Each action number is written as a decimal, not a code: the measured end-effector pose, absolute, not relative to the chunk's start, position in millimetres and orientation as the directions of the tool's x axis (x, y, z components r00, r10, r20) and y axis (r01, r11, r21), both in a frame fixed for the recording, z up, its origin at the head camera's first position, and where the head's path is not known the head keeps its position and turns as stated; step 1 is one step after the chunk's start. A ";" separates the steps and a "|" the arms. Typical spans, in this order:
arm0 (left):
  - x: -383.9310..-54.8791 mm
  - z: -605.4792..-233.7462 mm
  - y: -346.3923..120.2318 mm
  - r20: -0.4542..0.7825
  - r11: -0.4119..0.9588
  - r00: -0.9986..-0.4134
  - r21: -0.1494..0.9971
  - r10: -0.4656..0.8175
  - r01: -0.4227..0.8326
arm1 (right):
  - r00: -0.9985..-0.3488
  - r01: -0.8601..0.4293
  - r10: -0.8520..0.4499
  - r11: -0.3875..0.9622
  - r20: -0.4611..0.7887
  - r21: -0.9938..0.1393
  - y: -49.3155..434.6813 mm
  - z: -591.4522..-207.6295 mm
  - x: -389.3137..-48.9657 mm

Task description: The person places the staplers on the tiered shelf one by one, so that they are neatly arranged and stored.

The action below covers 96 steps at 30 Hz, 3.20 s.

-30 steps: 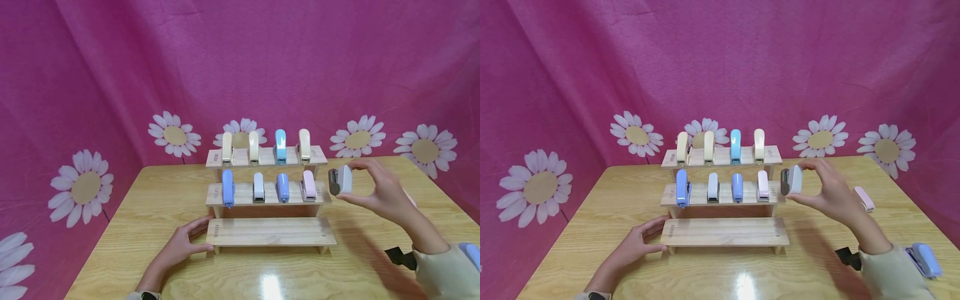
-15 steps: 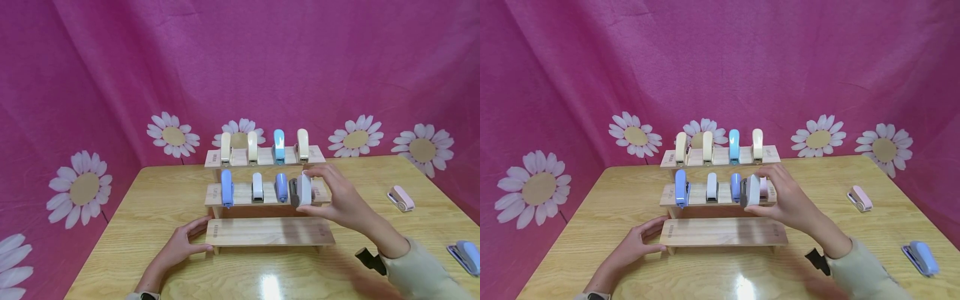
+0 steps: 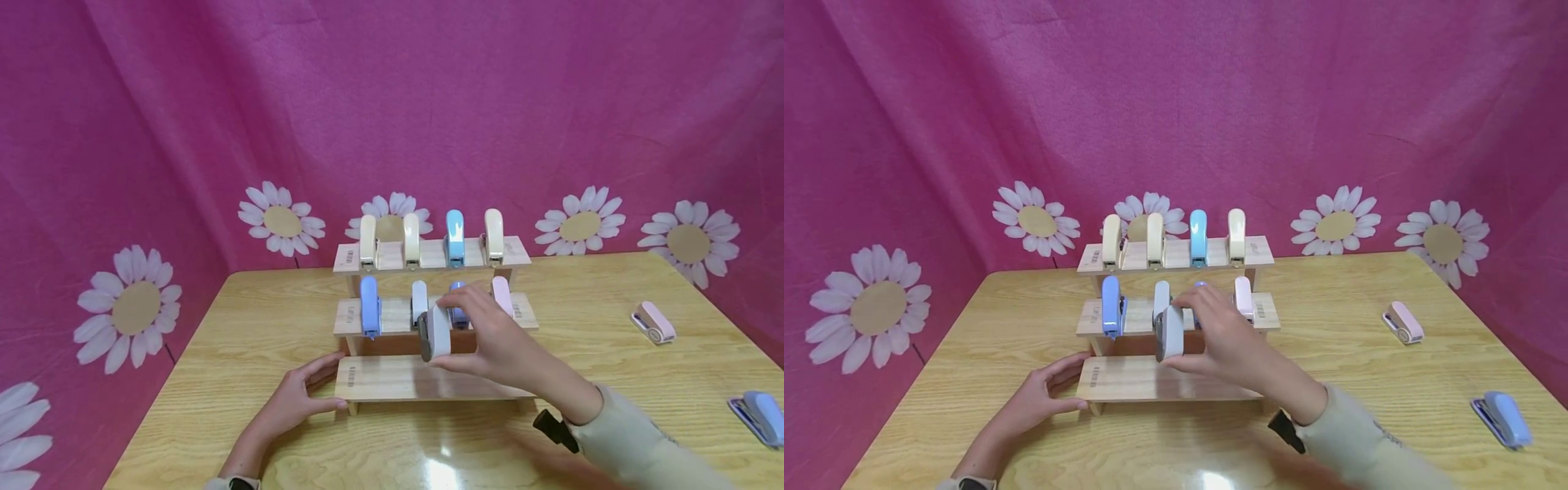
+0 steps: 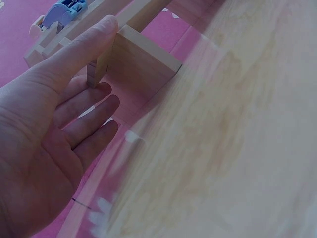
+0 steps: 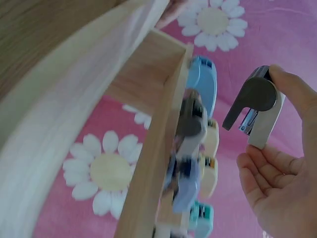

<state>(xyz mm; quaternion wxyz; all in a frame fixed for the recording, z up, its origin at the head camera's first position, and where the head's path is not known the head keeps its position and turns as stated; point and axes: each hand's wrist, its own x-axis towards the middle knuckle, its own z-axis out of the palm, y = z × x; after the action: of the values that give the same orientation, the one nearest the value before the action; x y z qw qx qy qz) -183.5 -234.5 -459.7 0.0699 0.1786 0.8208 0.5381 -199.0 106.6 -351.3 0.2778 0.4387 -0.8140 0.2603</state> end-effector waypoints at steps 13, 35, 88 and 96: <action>-184.6 -460.8 -235.0 0.077 0.370 -0.929 0.903 0.362 0.219 | -0.450 -0.865 -0.646 0.486 0.617 -0.123 64.0 -372.6 -191.3; -183.7 -459.6 -232.7 0.080 0.350 -0.927 0.911 0.367 0.217 | -0.593 -0.789 -0.664 0.592 0.455 -0.164 27.3 -396.9 -188.1; -182.0 -459.6 -233.6 0.063 0.355 -0.935 0.914 0.350 0.195 | -0.409 -0.873 -0.507 0.460 0.759 -0.162 133.6 -376.1 -188.2; -181.5 -459.0 -233.0 0.066 0.355 -0.936 0.914 0.347 0.196 | -0.318 -0.877 -0.393 0.467 0.863 -0.110 178.8 -370.3 -197.5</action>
<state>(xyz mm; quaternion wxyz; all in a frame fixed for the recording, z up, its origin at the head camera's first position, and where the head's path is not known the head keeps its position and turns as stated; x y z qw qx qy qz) -181.5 -233.0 -459.0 0.0696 0.1654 0.8200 0.5435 -197.5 178.8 -370.3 0.4050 0.4208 -0.7547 0.2990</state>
